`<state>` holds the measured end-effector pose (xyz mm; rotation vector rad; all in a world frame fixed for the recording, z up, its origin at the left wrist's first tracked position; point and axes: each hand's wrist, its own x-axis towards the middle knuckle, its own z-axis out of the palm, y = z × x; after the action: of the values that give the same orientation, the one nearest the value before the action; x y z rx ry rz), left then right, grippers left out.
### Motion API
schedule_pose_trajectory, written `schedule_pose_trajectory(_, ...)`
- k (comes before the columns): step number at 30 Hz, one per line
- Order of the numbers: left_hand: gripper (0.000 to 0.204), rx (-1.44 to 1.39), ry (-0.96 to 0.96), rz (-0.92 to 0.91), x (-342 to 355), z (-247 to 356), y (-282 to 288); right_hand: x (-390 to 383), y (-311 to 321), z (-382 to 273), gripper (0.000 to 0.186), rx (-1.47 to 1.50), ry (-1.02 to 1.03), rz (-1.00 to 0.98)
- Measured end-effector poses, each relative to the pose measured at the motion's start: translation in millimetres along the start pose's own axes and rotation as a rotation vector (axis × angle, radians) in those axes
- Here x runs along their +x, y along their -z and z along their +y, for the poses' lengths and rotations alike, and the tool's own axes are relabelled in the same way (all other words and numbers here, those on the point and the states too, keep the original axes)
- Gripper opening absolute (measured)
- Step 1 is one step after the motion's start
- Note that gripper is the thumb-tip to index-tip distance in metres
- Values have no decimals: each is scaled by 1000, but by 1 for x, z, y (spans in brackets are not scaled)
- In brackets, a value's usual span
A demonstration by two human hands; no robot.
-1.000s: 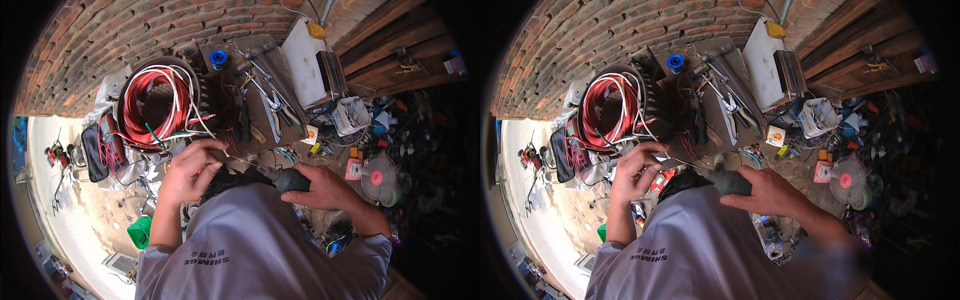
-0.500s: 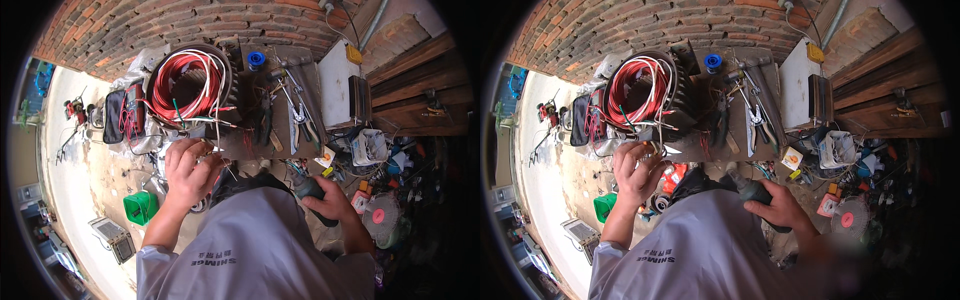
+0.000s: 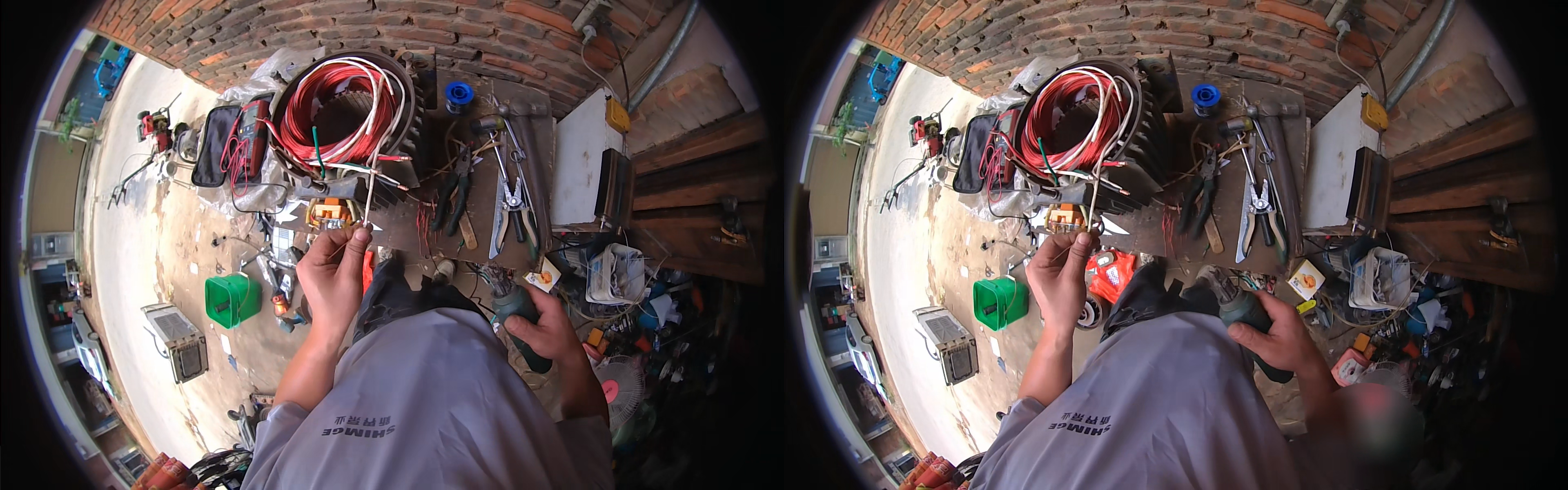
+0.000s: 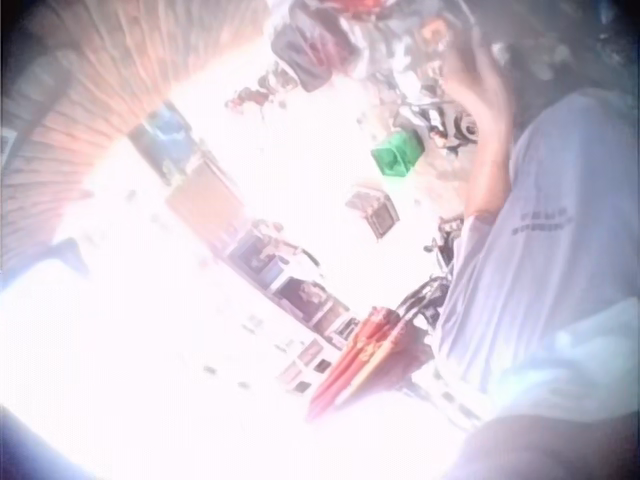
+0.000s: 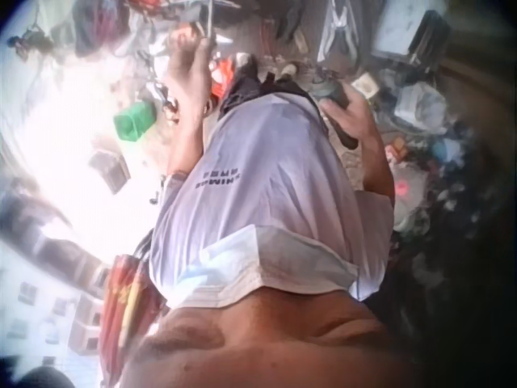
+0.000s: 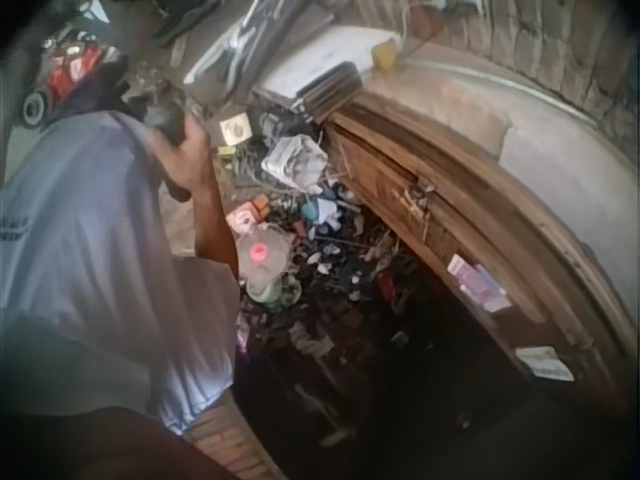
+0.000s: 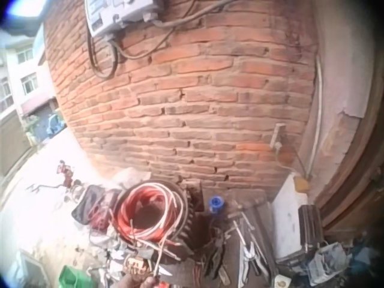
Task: The person strips insulation from multiple wires using pliers and a utility knife, then twists and connects them to a small orange electrical component. They handle red, white, and green wires and repeatedly use tools to prepare and join the connections.
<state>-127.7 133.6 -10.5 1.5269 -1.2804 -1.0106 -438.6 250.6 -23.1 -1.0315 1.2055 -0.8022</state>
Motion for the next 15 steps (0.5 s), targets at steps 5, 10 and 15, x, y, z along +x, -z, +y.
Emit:
schedule_pose_trajectory(5, 21, -581, 401, -186, 7, 6, 0, -3, 1, -4, 40, 25, 10, 41)
schedule_pose_trajectory(10, 17, -1105, 728, -346, 6, -7, -1, -8, 1, 0, 41, 2, -1, 70)
schedule_pose_trajectory(15, 18, -1492, 916, -580, 11, -38, -15, -13, -5, -2, 40, 21, 21, 129)
